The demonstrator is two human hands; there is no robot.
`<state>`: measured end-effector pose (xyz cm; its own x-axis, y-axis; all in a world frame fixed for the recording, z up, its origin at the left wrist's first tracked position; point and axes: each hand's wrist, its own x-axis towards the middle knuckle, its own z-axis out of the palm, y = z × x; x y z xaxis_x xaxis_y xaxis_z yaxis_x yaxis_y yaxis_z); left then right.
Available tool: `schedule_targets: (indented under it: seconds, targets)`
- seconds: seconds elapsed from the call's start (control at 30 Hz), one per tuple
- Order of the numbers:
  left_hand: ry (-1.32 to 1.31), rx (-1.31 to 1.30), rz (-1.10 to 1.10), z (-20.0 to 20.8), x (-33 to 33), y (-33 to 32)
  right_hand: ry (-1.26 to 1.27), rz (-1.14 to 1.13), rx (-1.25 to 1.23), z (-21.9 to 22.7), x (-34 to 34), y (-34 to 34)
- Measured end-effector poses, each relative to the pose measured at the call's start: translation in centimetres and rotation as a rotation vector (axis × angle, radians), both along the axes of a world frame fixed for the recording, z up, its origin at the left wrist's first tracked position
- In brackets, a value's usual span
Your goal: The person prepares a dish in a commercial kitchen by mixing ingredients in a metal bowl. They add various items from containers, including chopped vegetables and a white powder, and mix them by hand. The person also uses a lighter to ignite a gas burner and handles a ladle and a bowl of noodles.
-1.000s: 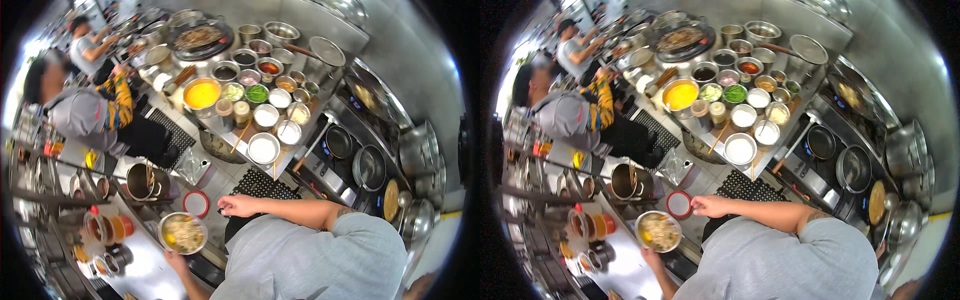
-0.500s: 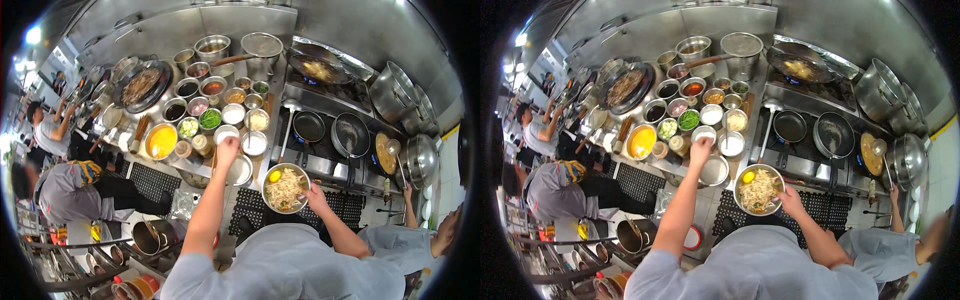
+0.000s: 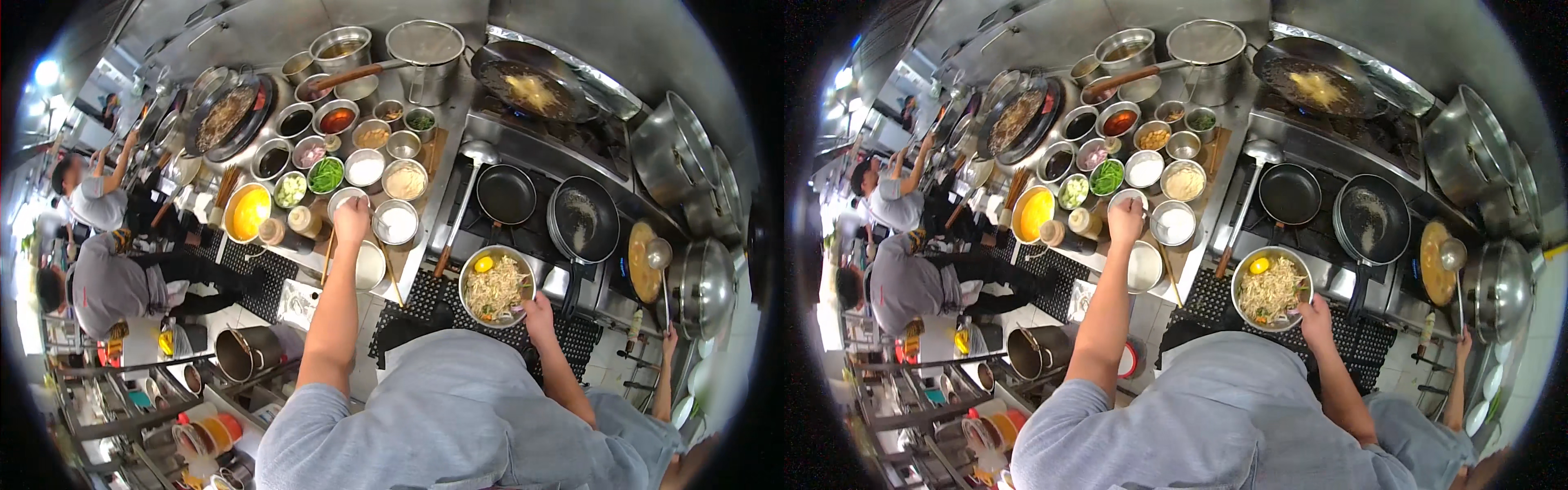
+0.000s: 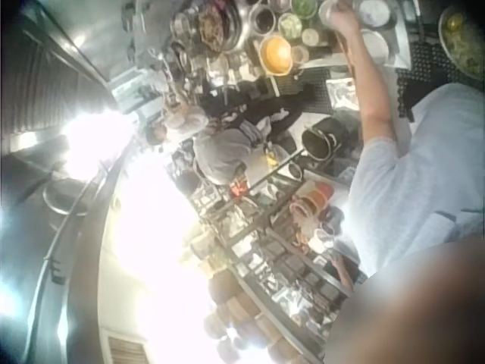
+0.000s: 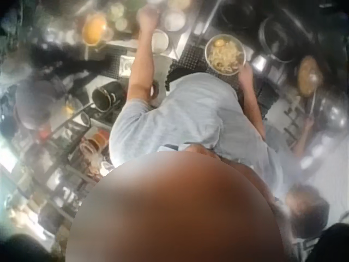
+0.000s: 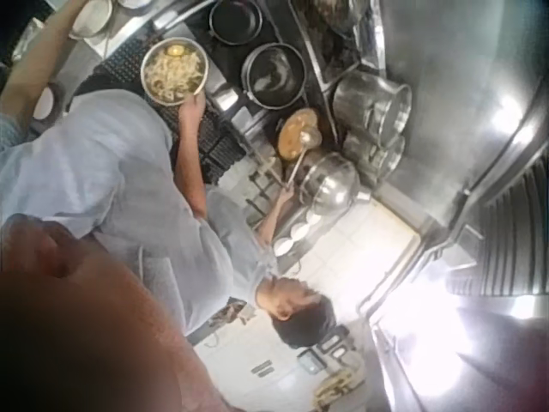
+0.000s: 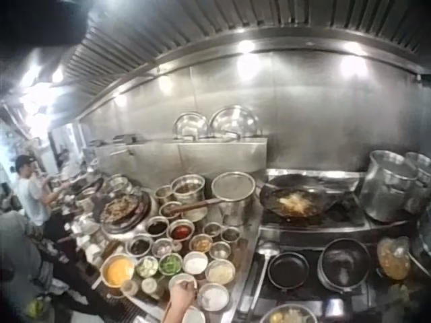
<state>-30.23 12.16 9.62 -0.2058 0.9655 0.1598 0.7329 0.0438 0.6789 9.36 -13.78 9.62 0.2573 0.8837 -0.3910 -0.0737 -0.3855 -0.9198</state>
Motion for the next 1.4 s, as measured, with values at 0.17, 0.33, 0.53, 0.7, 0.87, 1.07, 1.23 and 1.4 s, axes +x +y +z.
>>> schedule_targets:
  seconds: [0.17,0.33,0.53,0.7,0.87,1.07,1.23,1.4]
  targets:
    - [-0.573,-0.016,0.294,-2.5,-1.5,-3.5,-0.076,0.128,0.035,-1.2,1.9,5.0]
    - [-0.971,0.059,0.421,-3.4,-3.7,-5.4,-0.055,0.212,0.04,-1.3,0.8,9.7]
    - [-1.063,0.087,0.43,-2.8,-3.9,-5.9,-0.068,0.216,0.132,-3.5,-1.1,13.4]
    - [-0.988,0.065,0.436,-2.8,-3.5,-5.9,0.042,0.194,0.03,0.6,-3.5,14.3]
    - [-1.072,0.049,0.477,-2.8,-3.8,-5.4,0.031,0.213,0.022,-0.4,-3.5,14.9]
    - [-0.566,0.112,0.304,-3.2,-0.9,-5.2,0.047,0.182,0.009,-1.5,-3.3,14.9]
    - [-0.808,0.09,0.387,-4.1,-1.2,-5.6,0.028,0.167,0.006,-2.5,-2.6,14.9]
    - [-1.061,0.101,0.436,-2.9,-3.5,-6.4,0.051,0.146,0.016,-1.8,-2.5,14.8]
